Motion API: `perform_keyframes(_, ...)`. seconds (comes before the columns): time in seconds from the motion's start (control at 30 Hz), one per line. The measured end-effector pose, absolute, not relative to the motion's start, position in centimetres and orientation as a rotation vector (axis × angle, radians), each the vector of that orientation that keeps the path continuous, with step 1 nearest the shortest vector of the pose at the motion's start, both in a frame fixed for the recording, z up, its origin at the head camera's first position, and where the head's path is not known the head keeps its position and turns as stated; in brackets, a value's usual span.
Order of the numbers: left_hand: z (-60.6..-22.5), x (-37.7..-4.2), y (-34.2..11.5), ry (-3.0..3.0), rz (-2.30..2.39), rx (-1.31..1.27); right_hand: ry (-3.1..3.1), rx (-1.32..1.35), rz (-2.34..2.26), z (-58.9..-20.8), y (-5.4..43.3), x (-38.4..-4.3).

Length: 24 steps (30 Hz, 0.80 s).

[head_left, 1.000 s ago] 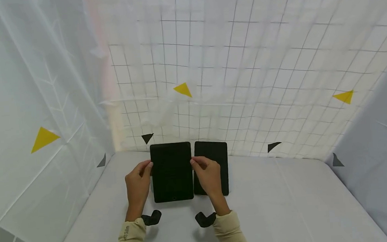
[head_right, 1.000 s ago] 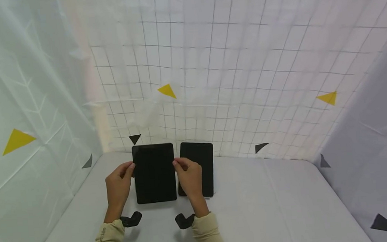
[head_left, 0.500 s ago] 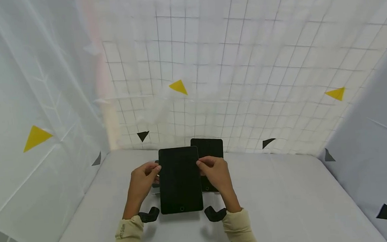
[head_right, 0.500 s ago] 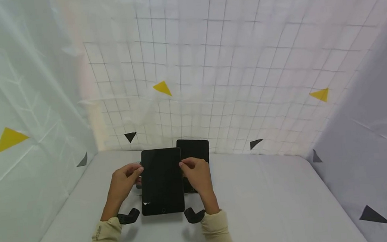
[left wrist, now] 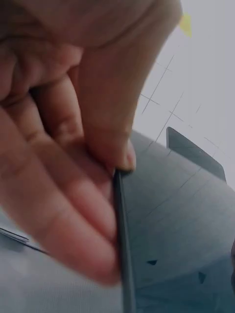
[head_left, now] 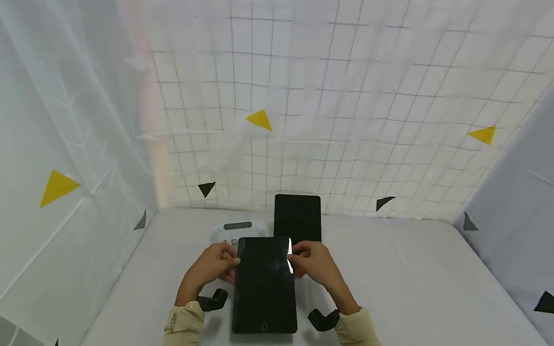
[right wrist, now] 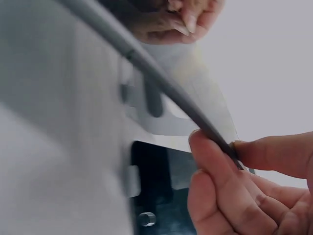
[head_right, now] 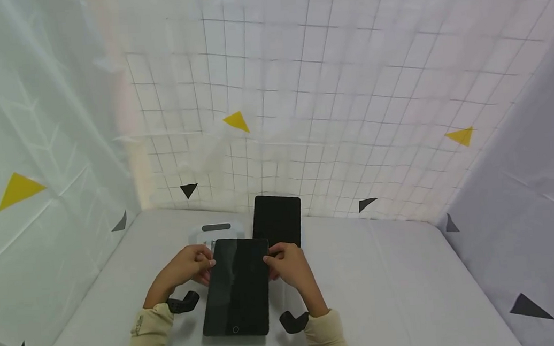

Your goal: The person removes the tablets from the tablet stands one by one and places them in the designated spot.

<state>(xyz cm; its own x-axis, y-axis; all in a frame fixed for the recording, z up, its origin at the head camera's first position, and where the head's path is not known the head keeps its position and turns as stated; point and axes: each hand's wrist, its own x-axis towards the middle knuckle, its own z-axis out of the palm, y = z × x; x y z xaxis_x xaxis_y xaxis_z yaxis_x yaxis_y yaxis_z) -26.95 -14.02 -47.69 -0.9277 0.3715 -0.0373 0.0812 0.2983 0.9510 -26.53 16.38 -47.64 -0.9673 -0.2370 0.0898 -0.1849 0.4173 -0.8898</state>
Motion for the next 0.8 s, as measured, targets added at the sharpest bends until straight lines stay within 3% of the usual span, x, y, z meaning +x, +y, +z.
perform_keyframes(0.8,-50.3,-20.3,-12.3,2.373,1.538,0.318,2.472,-0.32,-1.616,-52.2,17.5,-19.8)
